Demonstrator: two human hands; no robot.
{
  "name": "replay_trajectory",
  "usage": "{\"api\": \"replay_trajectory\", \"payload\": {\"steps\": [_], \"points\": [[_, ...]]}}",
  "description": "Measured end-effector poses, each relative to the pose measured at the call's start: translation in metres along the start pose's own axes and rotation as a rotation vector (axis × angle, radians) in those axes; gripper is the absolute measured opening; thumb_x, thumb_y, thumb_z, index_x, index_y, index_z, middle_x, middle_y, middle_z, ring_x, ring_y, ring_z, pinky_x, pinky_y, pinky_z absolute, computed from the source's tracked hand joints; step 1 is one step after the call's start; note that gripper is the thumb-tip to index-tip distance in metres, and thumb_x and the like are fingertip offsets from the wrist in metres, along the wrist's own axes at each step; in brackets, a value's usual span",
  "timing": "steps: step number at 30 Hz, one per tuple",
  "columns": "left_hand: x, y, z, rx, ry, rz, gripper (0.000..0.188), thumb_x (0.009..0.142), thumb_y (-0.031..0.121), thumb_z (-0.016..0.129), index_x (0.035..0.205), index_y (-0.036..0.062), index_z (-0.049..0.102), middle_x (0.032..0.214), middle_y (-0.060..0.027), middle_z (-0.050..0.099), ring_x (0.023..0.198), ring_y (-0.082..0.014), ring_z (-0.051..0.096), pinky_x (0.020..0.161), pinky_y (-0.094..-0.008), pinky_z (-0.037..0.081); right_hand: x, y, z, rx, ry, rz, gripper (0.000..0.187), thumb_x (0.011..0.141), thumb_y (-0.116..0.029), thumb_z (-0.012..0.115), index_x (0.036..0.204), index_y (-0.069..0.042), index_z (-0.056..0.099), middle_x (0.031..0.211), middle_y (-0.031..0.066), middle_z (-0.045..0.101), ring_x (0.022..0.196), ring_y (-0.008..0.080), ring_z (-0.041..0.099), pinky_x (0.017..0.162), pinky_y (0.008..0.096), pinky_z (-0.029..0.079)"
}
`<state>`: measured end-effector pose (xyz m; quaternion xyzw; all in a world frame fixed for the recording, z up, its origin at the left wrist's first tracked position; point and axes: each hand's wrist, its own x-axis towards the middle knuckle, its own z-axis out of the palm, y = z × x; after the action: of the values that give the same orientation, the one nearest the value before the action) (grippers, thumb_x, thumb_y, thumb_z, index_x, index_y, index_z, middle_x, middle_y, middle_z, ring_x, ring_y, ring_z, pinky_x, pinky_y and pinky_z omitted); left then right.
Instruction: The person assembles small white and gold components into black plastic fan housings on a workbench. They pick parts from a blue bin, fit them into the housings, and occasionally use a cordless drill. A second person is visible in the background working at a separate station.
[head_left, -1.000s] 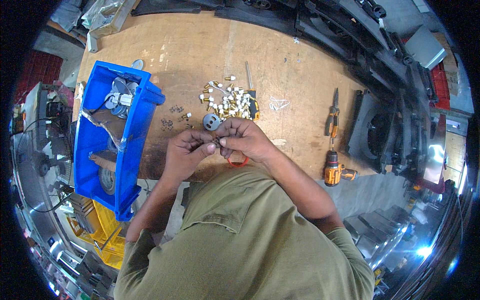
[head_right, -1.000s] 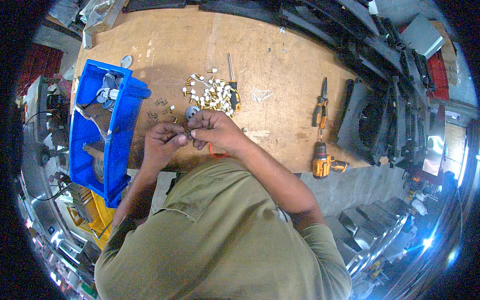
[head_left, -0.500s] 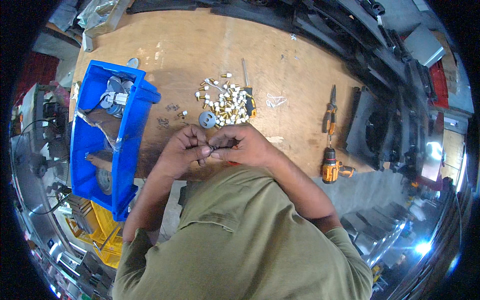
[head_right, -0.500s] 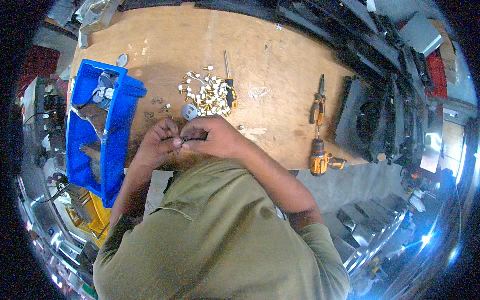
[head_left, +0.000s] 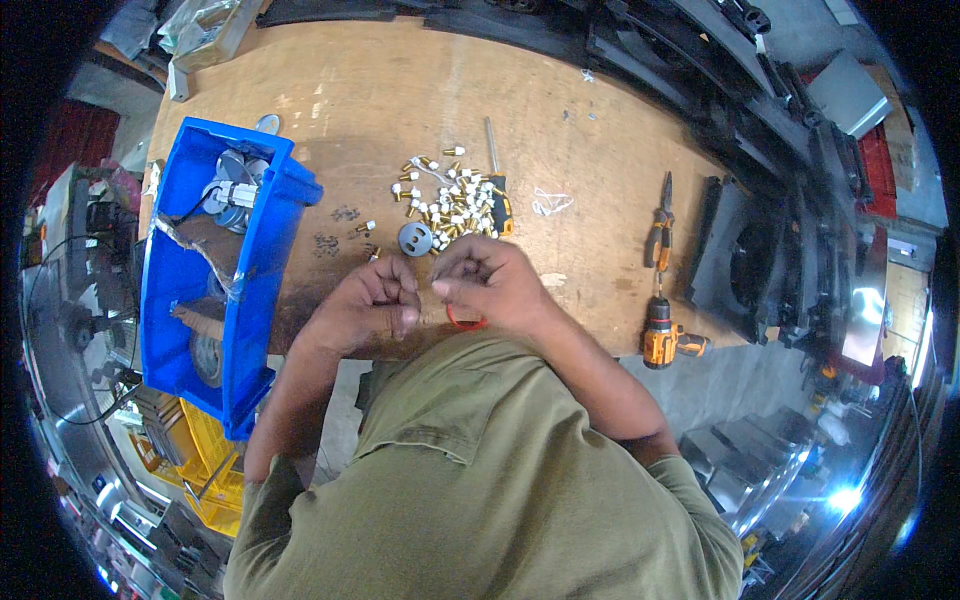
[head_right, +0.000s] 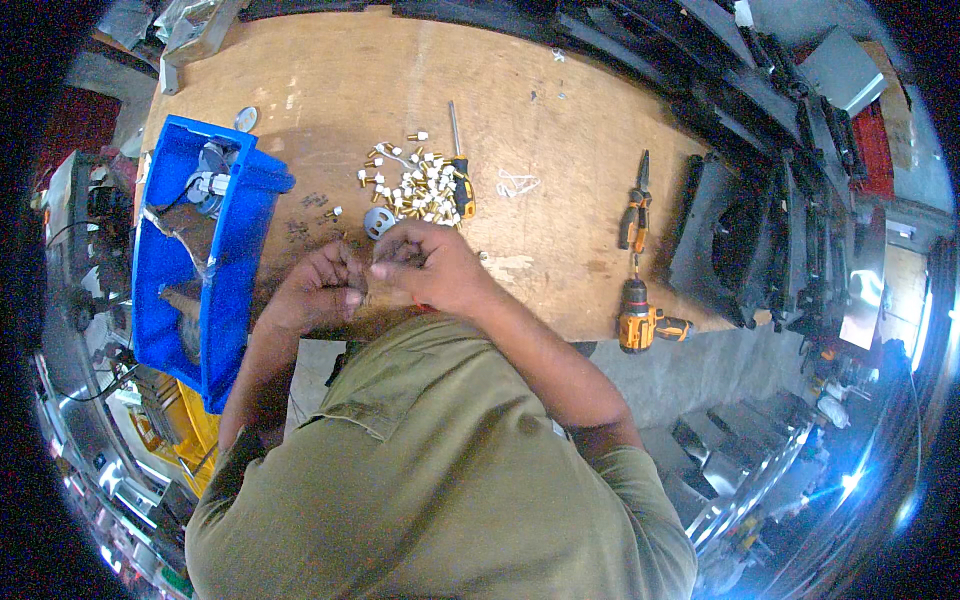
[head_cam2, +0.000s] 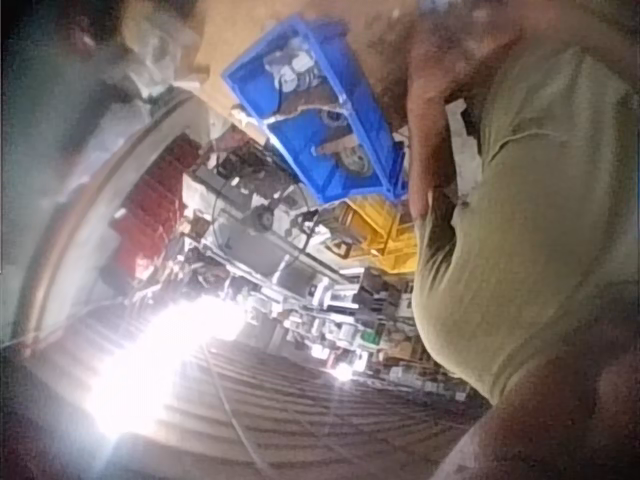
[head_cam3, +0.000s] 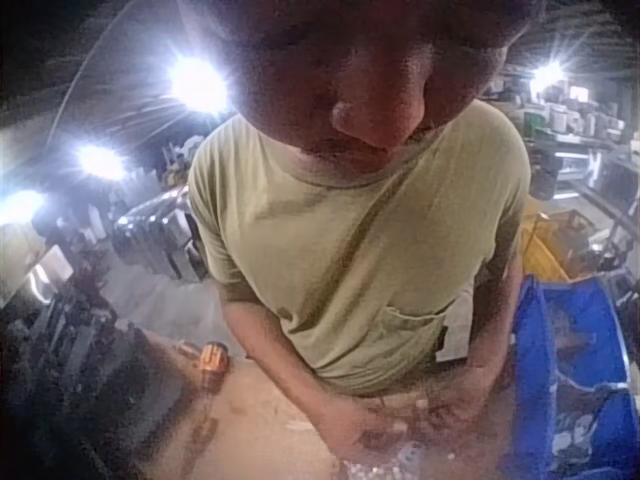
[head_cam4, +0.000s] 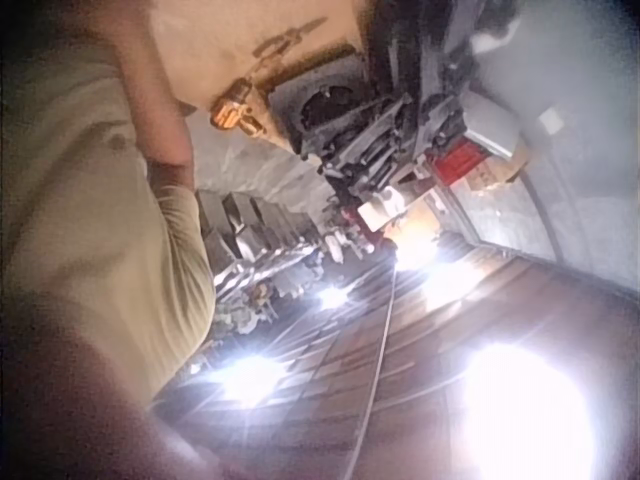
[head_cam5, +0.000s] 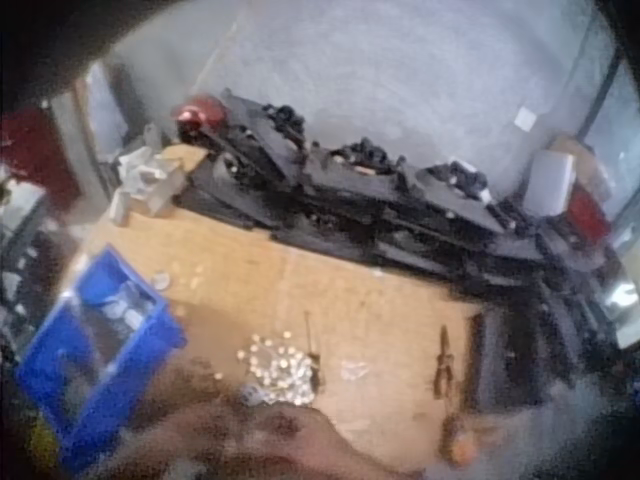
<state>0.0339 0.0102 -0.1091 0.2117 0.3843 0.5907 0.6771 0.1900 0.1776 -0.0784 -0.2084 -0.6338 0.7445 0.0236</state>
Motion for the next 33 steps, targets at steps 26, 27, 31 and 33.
{"api": "replay_trajectory", "payload": {"steps": [26, 27, 31, 33], "points": [[-0.026, -0.08, -0.085, 0.935, 0.981, 0.055, 0.021, 0.087, 0.011, 0.067, 0.105, 0.002, 0.067, 0.092, -0.0145, 0.072, 0.086, -0.0237, 0.07, 0.08, -0.0347, 0.053, 0.076, 0.101, 0.034, -1.132, -0.37, -0.1, 0.034, 0.085, -0.015, 0.059, 0.119, -0.01, 0.059, 0.104, 0.0157, 0.064, 0.094, 0.0355, 0.064, 0.082, 0.045, 0.052], [-0.028, -0.075, -0.082, 0.982, 0.989, 0.112, 0.021, 0.087, 0.01, 0.067, 0.106, 0.0022, 0.066, 0.092, -0.0148, 0.072, 0.085, -0.0239, 0.07, 0.08, -0.0348, 0.053, 0.076, 0.1, 0.033, -1.154, -0.371, -0.057, 0.035, 0.086, -0.017, 0.059, 0.12, -0.01, 0.059, 0.104, 0.0157, 0.064, 0.094, 0.0355, 0.064, 0.081, 0.0451, 0.052], [-0.031, -0.051, -0.084, 1.07, 1.109, -0.028, 0.024, 0.086, 0.009, 0.066, 0.109, 0.0047, 0.065, 0.096, -0.0162, 0.07, 0.087, -0.0276, 0.069, 0.08, -0.0369, 0.053, 0.072, 0.092, 0.032, -1.142, -0.376, 0.007, 0.036, 0.088, -0.022, 0.059, 0.121, -0.011, 0.058, 0.102, 0.0158, 0.065, 0.092, 0.0357, 0.064, 0.08, 0.0455, 0.052], [-0.028, -0.043, -0.089, 1.15, 1.143, -0.069, 0.026, 0.084, 0.008, 0.066, 0.11, 0.006, 0.065, 0.098, -0.0171, 0.069, 0.089, -0.031, 0.068, 0.08, -0.0388, 0.053, 0.066, 0.085, 0.027, -1.117, -0.35, -0.022, 0.036, 0.088, -0.025, 0.06, 0.121, -0.011, 0.058, 0.101, 0.0158, 0.065, 0.091, 0.0359, 0.064, 0.079, 0.0456, 0.052]]}}
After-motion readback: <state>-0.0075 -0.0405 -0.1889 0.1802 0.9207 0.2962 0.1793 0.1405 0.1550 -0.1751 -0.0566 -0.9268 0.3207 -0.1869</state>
